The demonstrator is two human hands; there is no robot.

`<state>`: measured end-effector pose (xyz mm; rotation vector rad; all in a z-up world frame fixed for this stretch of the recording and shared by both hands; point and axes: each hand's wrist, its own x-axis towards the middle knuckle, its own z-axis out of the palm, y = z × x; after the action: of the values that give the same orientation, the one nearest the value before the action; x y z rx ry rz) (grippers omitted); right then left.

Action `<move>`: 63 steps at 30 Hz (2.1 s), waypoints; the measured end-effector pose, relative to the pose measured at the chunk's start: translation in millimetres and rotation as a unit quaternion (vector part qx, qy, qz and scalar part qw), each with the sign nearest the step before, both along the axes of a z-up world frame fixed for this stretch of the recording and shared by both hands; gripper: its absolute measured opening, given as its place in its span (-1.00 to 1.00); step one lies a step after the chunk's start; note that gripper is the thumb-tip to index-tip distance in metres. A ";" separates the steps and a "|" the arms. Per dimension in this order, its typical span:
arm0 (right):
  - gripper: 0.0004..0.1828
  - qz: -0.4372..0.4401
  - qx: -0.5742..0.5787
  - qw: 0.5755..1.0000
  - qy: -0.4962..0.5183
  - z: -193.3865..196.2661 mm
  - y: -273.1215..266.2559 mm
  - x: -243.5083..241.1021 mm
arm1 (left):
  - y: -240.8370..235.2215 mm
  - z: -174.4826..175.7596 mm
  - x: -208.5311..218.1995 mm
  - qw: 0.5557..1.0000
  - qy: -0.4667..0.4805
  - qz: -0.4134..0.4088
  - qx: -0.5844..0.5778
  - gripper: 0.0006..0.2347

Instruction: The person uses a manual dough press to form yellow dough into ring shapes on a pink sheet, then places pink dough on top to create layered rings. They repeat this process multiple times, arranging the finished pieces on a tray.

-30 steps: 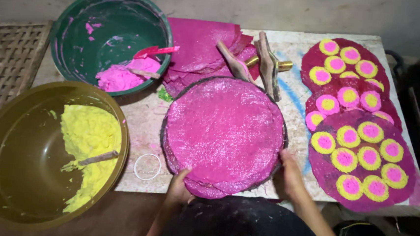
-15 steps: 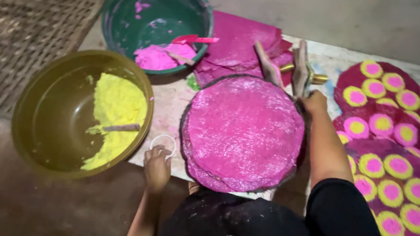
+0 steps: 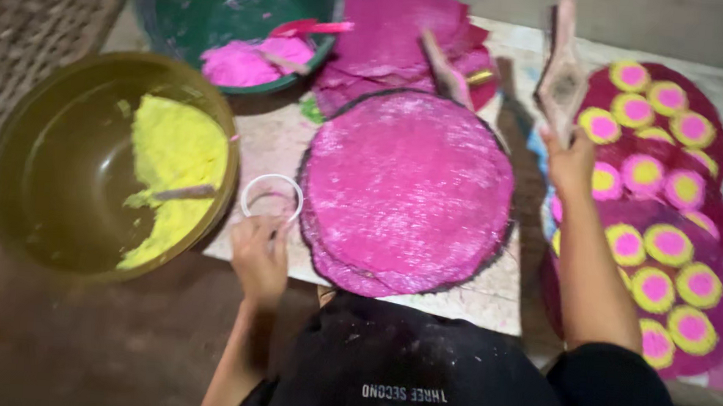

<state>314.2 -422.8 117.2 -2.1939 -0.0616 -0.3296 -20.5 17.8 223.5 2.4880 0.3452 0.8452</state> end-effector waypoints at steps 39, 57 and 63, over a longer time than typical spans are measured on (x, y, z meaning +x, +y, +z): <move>-0.42 0.819 0.042 0.533 0.209 249.2 219.5 -247.2 | 56.6 164.2 -92.2 0.828 0.372 -0.414 -0.058 -0.78; -0.42 0.540 -0.256 0.739 -0.311 242.2 579.3 -186.0 | 324.6 45.2 -109.9 0.774 -0.113 -0.207 -0.587 -0.70; -0.45 0.579 -0.527 0.620 -0.049 143.4 627.2 -238.7 | 348.0 41.5 -103.0 0.954 -0.178 0.029 -0.240 -0.63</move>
<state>75.5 204.4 260.7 -2.5895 -2.1038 0.4896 -123.5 365.7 265.0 1.8472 0.4362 1.0655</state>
